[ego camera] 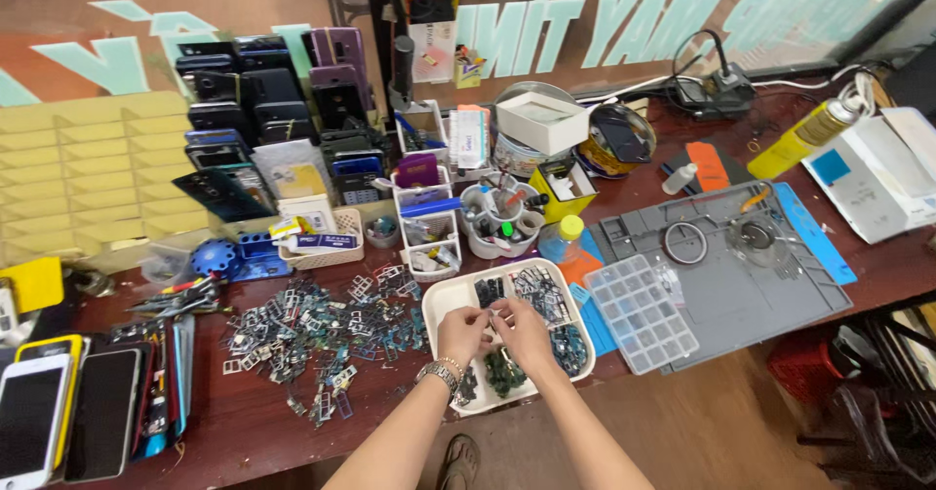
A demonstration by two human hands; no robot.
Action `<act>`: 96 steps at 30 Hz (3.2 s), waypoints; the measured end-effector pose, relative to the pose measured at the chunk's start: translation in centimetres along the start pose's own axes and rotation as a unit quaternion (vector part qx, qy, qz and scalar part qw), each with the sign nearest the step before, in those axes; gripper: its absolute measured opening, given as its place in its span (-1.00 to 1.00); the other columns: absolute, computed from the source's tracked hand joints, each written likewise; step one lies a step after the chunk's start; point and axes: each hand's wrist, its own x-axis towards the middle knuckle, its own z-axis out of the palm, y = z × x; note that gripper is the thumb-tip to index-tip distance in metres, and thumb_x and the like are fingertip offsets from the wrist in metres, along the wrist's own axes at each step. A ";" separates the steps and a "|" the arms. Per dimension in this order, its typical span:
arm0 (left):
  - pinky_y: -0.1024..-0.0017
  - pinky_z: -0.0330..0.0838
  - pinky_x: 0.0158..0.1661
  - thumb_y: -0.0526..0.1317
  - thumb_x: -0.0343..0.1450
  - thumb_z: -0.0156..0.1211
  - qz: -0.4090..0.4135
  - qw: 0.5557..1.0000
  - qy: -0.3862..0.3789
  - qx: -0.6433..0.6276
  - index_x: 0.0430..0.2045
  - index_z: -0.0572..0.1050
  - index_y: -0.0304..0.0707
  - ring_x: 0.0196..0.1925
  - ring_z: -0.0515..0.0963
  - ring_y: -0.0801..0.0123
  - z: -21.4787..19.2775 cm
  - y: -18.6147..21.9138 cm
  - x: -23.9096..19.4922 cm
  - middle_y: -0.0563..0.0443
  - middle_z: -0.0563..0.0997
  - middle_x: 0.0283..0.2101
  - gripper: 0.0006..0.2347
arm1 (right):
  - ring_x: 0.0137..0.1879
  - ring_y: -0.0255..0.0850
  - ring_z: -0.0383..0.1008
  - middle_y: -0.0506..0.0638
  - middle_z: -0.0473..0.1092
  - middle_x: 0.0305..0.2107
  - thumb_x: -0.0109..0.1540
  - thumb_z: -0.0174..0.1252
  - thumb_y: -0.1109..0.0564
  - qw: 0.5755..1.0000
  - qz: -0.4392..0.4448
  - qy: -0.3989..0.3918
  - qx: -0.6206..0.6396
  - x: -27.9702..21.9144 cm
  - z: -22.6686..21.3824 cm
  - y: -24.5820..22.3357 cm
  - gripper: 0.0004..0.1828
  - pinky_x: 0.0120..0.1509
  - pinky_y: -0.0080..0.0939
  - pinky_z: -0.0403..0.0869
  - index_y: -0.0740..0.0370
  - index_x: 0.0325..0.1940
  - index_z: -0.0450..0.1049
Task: The person sorts small electronic components, likely camera modules, from a pile on the workbench into a compartmentalized tray. They handle the parts one at a time, separating them by type and placing them into designated sections of the tray.
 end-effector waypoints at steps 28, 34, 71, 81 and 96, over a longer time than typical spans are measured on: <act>0.25 0.56 -0.13 -0.23 0.32 0.33 0.034 0.914 0.358 0.191 -0.33 0.67 -0.21 -0.21 0.73 0.12 -32.7 -2.2 2.1 -0.09 0.74 -0.30 -0.87 | -0.20 -0.19 0.61 0.02 0.60 -0.29 0.15 0.31 0.20 0.980 -0.050 -0.194 0.005 6.1 25.8 -12.3 -0.74 -0.03 -0.19 0.55 0.21 -0.08 0.56; 0.22 0.54 -0.10 -0.22 0.30 0.38 0.022 0.908 0.331 0.257 -0.31 0.66 -0.19 -0.17 0.70 0.13 -34.5 0.4 2.5 -0.06 0.71 -0.28 -0.85 | -0.22 -0.20 0.60 0.00 0.59 -0.32 0.14 0.31 0.21 0.982 -0.044 -0.185 -0.001 6.5 28.9 -14.6 -0.75 -0.06 -0.19 0.55 0.23 -0.10 0.55; 0.50 0.55 -0.37 -0.28 0.39 0.32 0.028 0.991 0.118 -0.050 -0.23 0.68 -0.37 -0.43 0.62 0.47 -34.0 -0.6 5.9 -0.09 0.71 -0.35 -0.84 | -0.27 -0.35 0.50 -0.05 0.53 -0.32 0.21 0.30 0.22 0.926 0.107 -0.233 0.276 11.3 29.3 -14.9 -0.72 -0.22 -0.36 0.49 0.28 -0.03 0.45; 0.45 0.65 -0.26 -0.33 0.38 0.29 0.005 0.971 0.080 -0.224 -0.22 0.62 -0.45 -0.30 0.74 0.32 -31.5 0.6 5.0 -0.04 0.71 -0.27 -0.83 | -0.19 -0.36 0.53 -0.07 0.51 -0.26 0.27 0.25 0.18 0.906 0.104 -0.239 0.333 10.1 24.5 -11.7 -0.85 -0.07 -0.34 0.55 0.24 -0.10 0.51; 0.46 0.64 -0.30 -0.35 0.40 0.29 0.004 0.991 0.025 -0.133 -0.24 0.63 -0.49 -0.37 0.71 0.33 -21.4 0.8 3.3 -0.14 0.73 -0.30 -0.85 | -0.17 -0.32 0.56 -0.03 0.53 -0.27 0.26 0.23 0.21 0.907 0.126 -0.189 0.355 6.9 16.9 -7.3 -0.82 -0.09 -0.31 0.55 0.25 -0.07 0.44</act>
